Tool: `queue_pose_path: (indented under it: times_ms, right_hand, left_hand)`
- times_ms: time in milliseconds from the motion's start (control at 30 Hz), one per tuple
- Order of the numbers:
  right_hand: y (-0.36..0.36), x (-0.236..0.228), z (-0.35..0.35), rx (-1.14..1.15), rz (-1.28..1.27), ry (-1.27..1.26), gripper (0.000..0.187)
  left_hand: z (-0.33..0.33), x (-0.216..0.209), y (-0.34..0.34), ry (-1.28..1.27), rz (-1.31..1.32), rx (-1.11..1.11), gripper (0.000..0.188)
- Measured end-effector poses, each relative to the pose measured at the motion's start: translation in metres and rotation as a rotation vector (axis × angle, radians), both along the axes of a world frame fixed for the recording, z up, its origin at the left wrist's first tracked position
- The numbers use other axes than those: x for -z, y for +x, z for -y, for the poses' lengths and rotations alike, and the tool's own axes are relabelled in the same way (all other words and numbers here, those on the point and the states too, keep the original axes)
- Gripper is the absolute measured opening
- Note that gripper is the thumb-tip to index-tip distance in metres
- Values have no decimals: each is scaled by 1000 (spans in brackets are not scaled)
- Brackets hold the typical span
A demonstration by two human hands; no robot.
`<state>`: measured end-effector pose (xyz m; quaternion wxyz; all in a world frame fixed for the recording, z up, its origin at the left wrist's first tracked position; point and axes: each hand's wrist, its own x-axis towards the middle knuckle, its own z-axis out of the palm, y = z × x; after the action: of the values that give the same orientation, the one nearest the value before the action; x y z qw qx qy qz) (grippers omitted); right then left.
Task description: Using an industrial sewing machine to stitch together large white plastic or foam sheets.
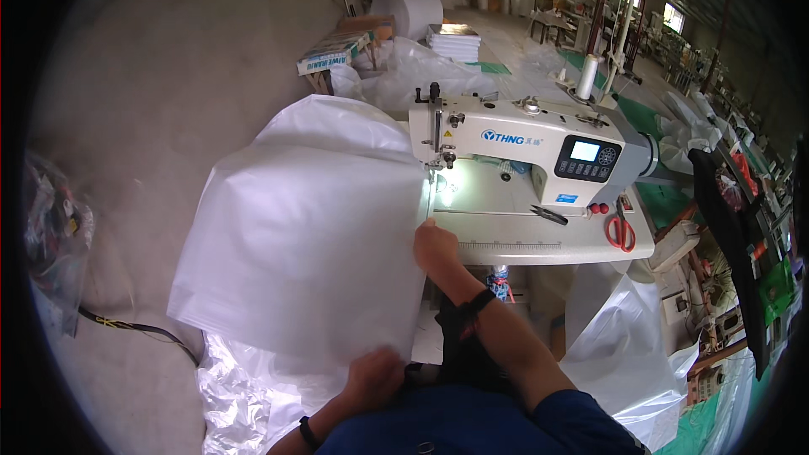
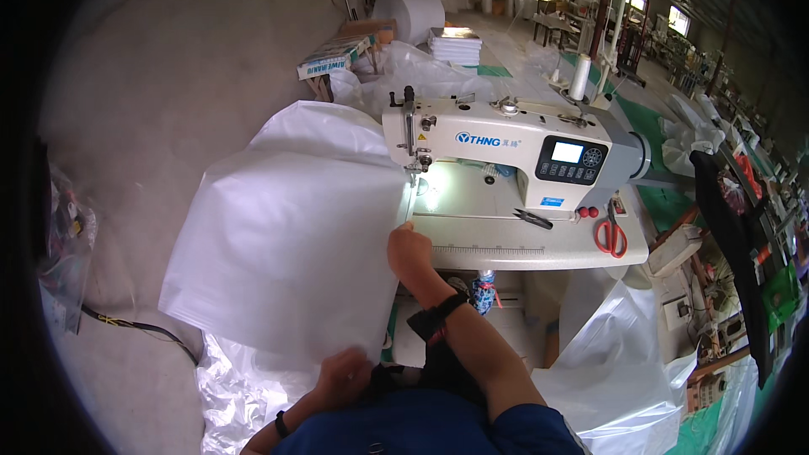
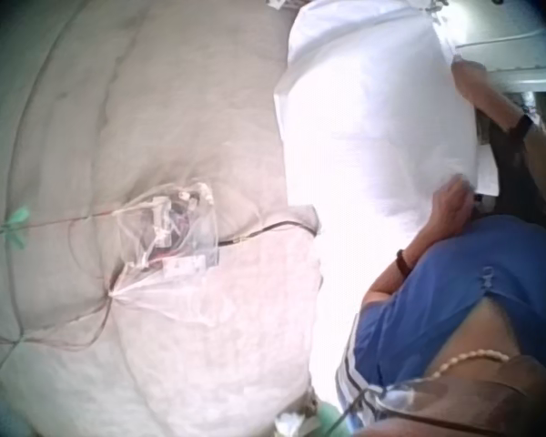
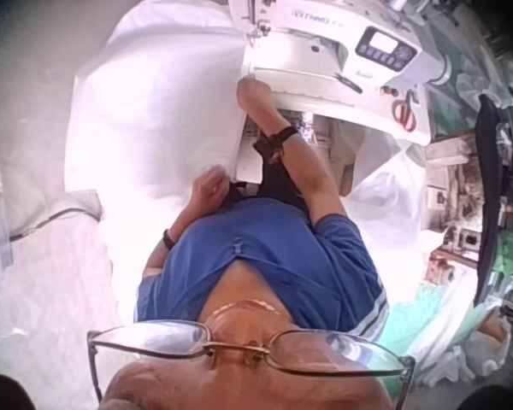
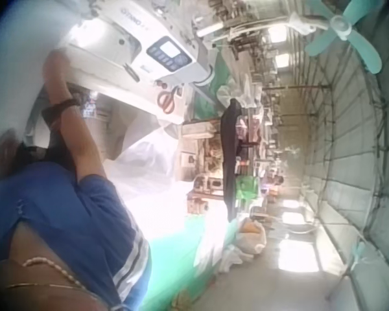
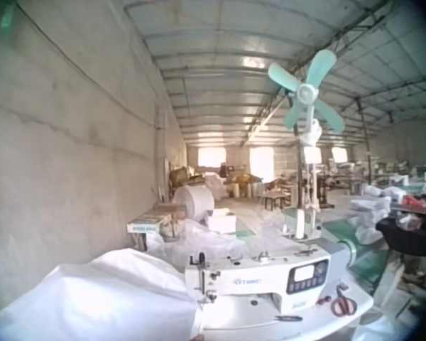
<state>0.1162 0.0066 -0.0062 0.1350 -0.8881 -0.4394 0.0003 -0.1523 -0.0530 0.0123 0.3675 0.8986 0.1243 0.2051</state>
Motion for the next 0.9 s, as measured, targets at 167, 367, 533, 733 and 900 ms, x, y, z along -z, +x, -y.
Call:
queue_pose_path:
  times_ms: [167, 367, 533, 733, 900]
  right_hand:
    - [-14, 5, 19, 13, -22, 29, 52]
    - [-17, 4, 23, 5, -102, 57, 56]
    - [-20, 3, 25, 28, -147, 47, 59]
    - [-23, 5, 28, 11, -241, 113, 61]
    - [-23, 9, 35, 26, -325, 154, 63]
  left_hand:
    - [-5, 7, 25, -75, 31, -108, 9]
    - [-13, 17, 60, -223, -67, -192, 19]
    - [-21, 28, 83, -211, -107, -236, 22]
    - [-37, 45, 111, -465, -120, -270, 25]
    - [-45, 37, 114, -329, -129, -169, 26]
